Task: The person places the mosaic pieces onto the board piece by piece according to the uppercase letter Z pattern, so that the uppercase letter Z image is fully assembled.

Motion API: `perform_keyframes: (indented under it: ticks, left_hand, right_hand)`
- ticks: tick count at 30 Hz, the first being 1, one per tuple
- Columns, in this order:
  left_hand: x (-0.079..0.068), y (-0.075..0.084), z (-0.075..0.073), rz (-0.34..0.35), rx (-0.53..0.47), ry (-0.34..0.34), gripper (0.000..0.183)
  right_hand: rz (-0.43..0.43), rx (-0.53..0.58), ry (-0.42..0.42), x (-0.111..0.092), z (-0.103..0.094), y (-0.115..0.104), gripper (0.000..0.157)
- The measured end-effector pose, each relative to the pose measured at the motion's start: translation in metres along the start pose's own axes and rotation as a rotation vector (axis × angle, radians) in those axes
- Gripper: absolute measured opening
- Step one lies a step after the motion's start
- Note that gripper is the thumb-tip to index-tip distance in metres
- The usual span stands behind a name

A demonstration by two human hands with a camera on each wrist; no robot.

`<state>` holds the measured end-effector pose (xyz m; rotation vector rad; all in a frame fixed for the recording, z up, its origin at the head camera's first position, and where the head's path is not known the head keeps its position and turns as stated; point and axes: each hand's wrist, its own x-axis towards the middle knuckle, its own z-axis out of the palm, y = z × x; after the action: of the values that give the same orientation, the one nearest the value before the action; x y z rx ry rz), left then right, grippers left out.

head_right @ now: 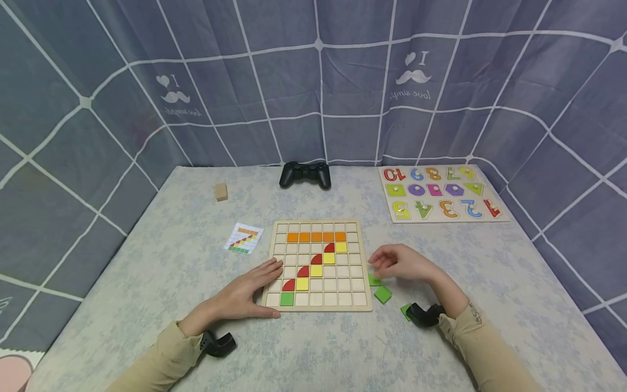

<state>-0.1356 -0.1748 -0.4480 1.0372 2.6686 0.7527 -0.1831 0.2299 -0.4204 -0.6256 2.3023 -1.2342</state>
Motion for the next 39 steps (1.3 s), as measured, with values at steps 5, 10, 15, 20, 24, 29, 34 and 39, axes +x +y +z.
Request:
perform_keyframes:
  ticks: [5, 10, 15, 20, 24, 29, 34, 39]
  left_hand:
    - [0.000, 0.000, 0.000, 0.001, 0.000, 0.003, 0.098]
    - [0.000, 0.001, 0.000, 0.007, 0.001, 0.008, 0.097]
    - [0.000, 0.001, 0.000, 0.013, 0.005, 0.012, 0.097]
    - [0.000, 0.000, 0.001, 0.018, 0.010, 0.012, 0.096]
    - [0.000, -0.001, 0.001, 0.017, 0.003, 0.011, 0.097]
    - [0.000, -0.001, 0.001, 0.013, -0.004, 0.008, 0.097]
    - [-0.001, -0.001, 0.001, 0.009, -0.009, 0.006, 0.096]
    - [0.000, 0.000, 0.001, 0.010, -0.008, 0.007, 0.096]
  right_hand:
    - [-0.001, 0.012, -0.033, 0.000, -0.001, 0.007, 0.031]
    - [0.005, -0.007, -0.046, 0.001, 0.000, 0.009, 0.031]
    - [0.000, -0.047, -0.030, 0.001, 0.003, 0.009, 0.030]
    - [-0.022, -0.099, -0.012, 0.003, 0.008, 0.010, 0.028]
    - [-0.020, -0.133, 0.000, 0.003, 0.010, 0.008, 0.026]
    - [-0.006, -0.143, 0.002, 0.002, 0.012, 0.006, 0.024]
    - [-0.017, -0.141, 0.001, 0.002, 0.012, 0.003, 0.022]
    - [-0.008, -0.162, -0.006, 0.001, 0.010, 0.001, 0.020]
